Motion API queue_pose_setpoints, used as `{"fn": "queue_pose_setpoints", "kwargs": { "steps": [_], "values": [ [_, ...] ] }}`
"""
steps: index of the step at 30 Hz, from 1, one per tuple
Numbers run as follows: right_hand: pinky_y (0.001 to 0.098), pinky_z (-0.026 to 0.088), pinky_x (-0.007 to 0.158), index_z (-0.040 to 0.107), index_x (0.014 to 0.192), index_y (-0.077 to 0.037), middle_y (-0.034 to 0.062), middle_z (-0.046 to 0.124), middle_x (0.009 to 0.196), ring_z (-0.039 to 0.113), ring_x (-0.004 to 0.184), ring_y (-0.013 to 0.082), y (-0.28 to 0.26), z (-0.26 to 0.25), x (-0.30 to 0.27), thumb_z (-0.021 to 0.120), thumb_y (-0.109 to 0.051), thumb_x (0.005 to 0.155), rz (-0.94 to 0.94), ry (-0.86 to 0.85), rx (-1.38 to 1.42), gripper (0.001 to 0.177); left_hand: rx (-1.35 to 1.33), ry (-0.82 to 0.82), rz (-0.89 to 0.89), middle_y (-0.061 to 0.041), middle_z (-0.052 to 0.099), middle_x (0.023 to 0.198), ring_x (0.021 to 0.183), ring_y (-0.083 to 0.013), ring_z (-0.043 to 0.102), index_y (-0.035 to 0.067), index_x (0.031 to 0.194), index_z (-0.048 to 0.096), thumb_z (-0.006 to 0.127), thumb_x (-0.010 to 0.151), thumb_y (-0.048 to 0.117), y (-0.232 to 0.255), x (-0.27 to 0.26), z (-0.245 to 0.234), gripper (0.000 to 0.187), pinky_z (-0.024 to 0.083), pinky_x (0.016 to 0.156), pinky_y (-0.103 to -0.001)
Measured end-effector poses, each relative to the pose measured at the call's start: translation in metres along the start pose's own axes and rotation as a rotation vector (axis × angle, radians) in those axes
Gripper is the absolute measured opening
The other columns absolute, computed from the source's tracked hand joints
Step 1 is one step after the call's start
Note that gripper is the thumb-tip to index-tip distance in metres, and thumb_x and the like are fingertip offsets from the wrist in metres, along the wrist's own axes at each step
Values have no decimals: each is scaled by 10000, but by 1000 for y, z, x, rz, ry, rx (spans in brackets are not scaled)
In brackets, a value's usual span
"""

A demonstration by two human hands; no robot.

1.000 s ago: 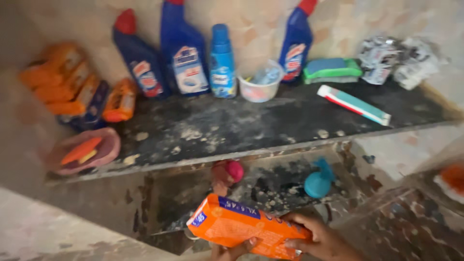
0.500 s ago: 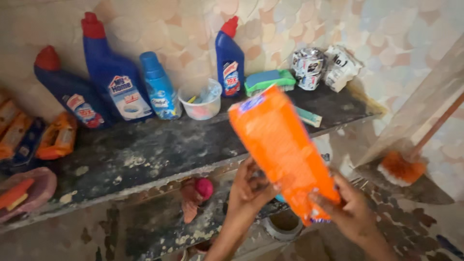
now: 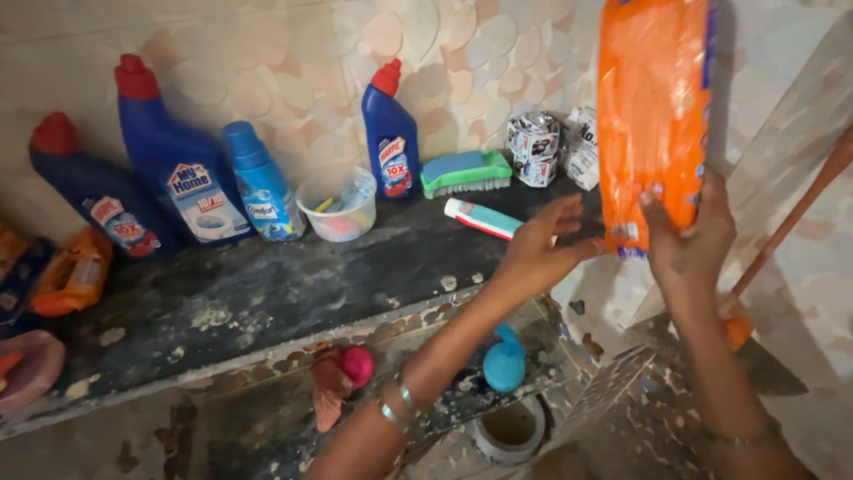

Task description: The person cleans a tiled bathroom shelf by moving cleaning supplies aside, spraying a blue liquid from a spray bottle, and wiping the surface with a cloth. They handle multiple items including detergent bottles, a sponge, and a plastic container before wiping the shelf.

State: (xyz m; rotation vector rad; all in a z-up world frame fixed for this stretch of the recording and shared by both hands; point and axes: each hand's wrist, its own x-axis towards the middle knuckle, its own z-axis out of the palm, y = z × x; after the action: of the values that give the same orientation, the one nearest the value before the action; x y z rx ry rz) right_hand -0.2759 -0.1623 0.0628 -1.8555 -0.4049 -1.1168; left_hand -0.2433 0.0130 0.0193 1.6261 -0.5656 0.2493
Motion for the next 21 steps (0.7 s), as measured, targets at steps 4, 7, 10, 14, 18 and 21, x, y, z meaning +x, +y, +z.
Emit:
{"fn": "queue_pose_setpoints", "kwargs": {
  "steps": [4, 7, 10, 14, 18, 21],
  "values": [
    [310, 494, 1116, 518, 1419, 42, 154, 574, 1328, 601, 1257, 168, 30, 27, 31, 688, 36, 1061, -110, 73, 236, 396, 117, 54, 81, -206, 692, 1260, 1141, -296, 706, -29, 1404, 543, 814, 784, 276, -29, 41, 19, 743, 555, 960, -389],
    [374, 498, 1104, 488, 1467, 53, 211, 591, 1370, 607, 1285, 252, 44, 44, 45, 756, 28, 986, -123, 137, 13, 550, 151, 61, 60, -195, 755, 1107, 1032, -315, 742, -10, 1334, 592, 730, 763, 245, -40, 65, 28, 640, 567, 896, -397],
    [426, 488, 1018, 528, 1401, 48, 216, 646, 1266, 626, 1191, 353, 52, 53, 46, 776, 2, 971, 5, 90, -210, 498, 294, 95, 106, -220, 740, 1069, 1028, -375, 708, 5, 1288, 623, 685, 741, 191, -47, 86, 28, 582, 548, 884, -437],
    [452, 501, 1028, 489, 1437, 54, 234, 629, 1310, 627, 1192, 398, 67, 74, 51, 716, -51, 955, -57, 114, -183, 543, 402, 39, -43, -243, 745, 1019, 997, -402, 715, 2, 1217, 651, 625, 775, 172, -55, 105, 23, 474, 551, 848, -466],
    [505, 418, 1129, 420, 1477, 59, 272, 545, 1393, 526, 1303, 441, 89, 96, 49, 685, -181, 979, -192, 148, -201, 613, 399, 8, -63, -232, 748, 999, 979, -382, 722, 12, 1238, 618, 620, 725, 155, -66, 113, 18, 532, 557, 849, -445],
    [509, 358, 1245, 346, 1533, 60, 284, 449, 1481, 436, 1409, 440, 106, 112, 48, 651, -199, 1043, -218, 161, -245, 632, 381, 45, 10, -219, 739, 1041, 996, -380, 713, 43, 1278, 632, 601, 725, 153, -73, 119, 17, 565, 559, 850, -439]
  ]
}}
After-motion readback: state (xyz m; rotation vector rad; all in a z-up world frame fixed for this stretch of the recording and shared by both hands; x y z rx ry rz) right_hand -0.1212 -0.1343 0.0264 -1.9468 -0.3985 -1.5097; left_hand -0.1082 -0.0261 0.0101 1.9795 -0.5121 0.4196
